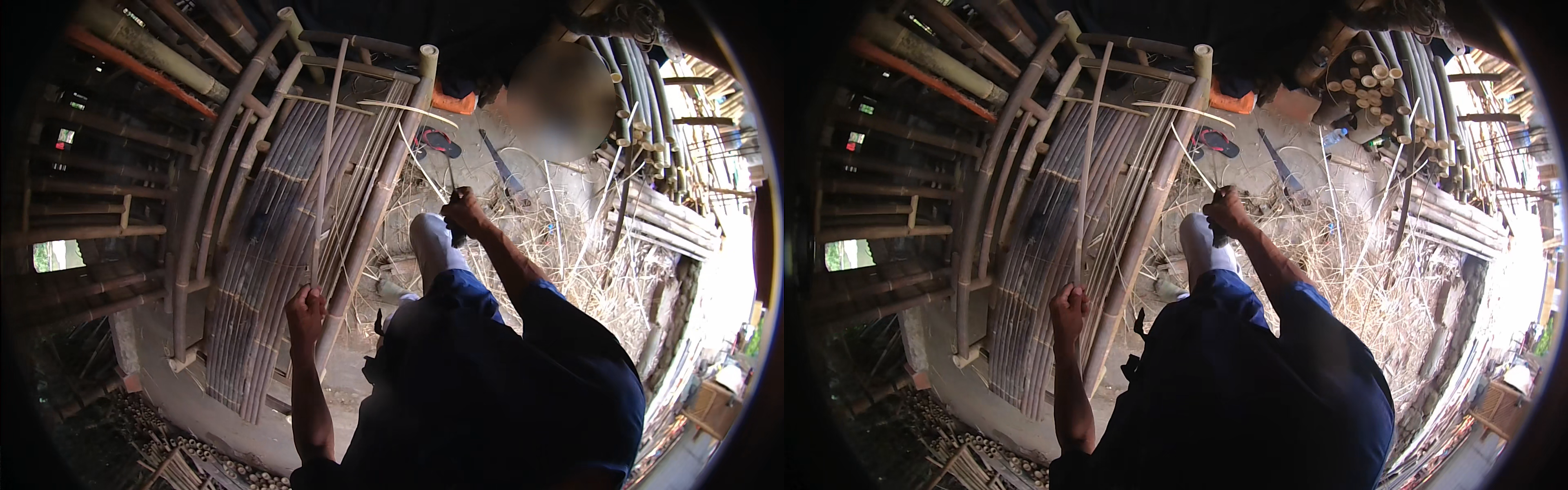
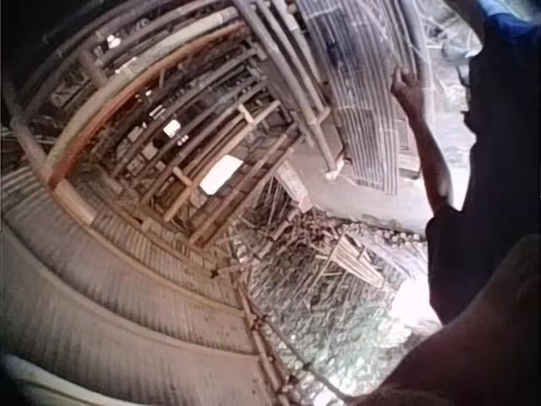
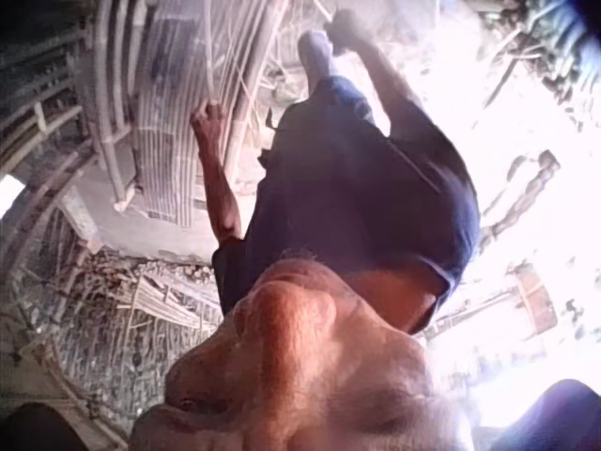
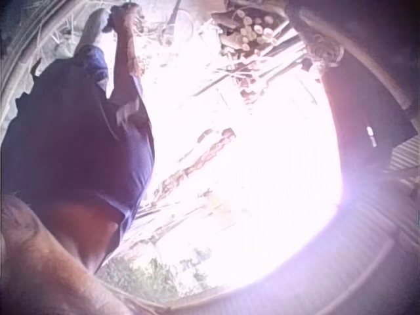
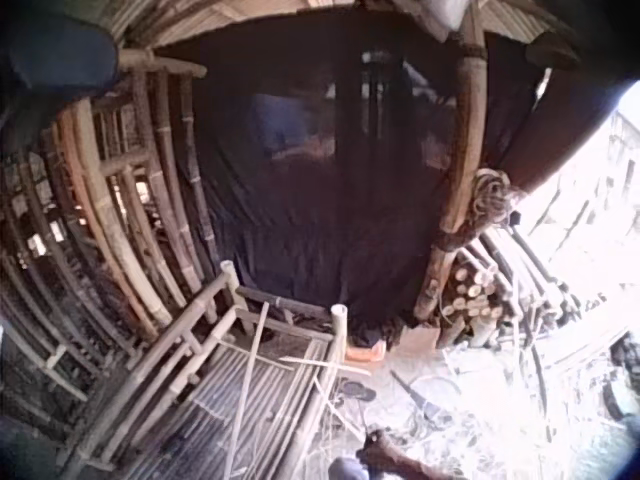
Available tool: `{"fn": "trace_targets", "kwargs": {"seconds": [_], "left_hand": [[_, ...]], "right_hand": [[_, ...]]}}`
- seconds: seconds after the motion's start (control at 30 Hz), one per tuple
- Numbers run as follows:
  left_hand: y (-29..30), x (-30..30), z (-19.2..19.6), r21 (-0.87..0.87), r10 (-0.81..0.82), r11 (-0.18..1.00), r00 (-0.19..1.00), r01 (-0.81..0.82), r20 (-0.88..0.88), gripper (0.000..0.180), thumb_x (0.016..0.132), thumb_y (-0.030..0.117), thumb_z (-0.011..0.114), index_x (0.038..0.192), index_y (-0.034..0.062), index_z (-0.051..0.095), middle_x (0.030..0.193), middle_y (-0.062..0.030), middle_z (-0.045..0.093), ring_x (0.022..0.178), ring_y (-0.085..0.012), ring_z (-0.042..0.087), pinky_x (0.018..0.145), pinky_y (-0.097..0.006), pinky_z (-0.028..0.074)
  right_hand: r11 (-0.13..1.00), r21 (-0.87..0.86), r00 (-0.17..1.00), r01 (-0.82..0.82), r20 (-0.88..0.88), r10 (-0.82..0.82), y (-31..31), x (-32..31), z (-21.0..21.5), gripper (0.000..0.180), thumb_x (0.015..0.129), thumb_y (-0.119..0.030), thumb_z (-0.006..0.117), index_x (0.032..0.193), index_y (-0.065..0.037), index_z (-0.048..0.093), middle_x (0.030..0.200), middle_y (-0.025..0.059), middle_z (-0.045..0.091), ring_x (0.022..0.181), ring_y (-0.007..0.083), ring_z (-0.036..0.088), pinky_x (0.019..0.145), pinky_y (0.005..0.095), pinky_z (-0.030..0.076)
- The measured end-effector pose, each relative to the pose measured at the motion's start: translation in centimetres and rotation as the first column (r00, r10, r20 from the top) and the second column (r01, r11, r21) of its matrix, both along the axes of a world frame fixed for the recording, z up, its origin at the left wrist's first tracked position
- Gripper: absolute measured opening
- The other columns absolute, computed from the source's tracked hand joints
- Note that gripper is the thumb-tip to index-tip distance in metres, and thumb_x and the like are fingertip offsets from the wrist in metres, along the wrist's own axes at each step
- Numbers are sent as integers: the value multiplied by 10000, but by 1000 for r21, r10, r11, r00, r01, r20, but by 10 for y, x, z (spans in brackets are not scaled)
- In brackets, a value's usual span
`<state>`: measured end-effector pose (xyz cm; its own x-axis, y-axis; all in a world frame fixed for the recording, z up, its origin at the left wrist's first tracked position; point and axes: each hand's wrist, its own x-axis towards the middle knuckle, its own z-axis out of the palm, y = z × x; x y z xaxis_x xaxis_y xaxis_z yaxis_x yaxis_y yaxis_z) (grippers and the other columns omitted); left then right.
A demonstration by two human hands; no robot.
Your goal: The person uses a knife to split long bamboo poles into thin strips. They hold the bamboo against a wooden frame and repeatedly strike the knife with their hand to drive it through the material. The person occasionally adjusts the bamboo and places the finished strips onto a nearby rack.
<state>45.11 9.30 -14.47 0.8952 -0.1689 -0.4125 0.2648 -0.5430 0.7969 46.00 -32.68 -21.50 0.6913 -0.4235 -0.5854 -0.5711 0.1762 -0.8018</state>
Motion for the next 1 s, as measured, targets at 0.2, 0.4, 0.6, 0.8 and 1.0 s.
{"fn": "trace_targets", "kwargs": {"seconds": [0.2,0.4,0.6,0.8,1.0], "left_hand": [[-10,98,26,344,-150,938,946,44,288,349,1023,237,443,1191,-5,630,962,-235,674,886,-353,676,777,-408,526],[-70,233,16,570,-319,815,899,99,299,350,1014,197,482,1309,43,590,1172,-227,656,1063,-390,647,876,-429,521],[-167,374,7,674,-499,702,834,230,235,320,971,110,550,1281,62,614,1047,-204,687,968,-345,683,810,-404,537],[-214,440,-12,729,-592,618,784,294,185,358,947,65,569,1299,121,607,961,-166,670,865,-332,676,735,-394,535],[-247,470,-7,733,-634,582,761,351,139,425,908,-3,577,1313,127,597,1017,-177,665,924,-315,674,773,-391,541]], "right_hand": [[897,428,969,110,154,-193,-72,85,-16,309,901,-184,623,1105,-55,430,875,128,623,653,234,646,460,364,533],[915,-402,996,42,87,-7,-166,231,-57,353,815,-214,714,1049,-42,514,787,107,623,606,225,628,562,381,511],[542,-839,972,-49,84,219,-281,355,-95,272,875,-190,637,1086,-89,499,907,233,645,791,480,624,641,530,501],[406,-885,951,-226,-111,289,-345,437,-110,205,929,-220,542,1075,-87,487,818,244,668,774,458,654,665,544,513],[334,-898,915,-288,-156,371,-377,468,-160,271,909,-205,562,1139,-84,484,826,235,676,765,445,663,657,532,529]]}}
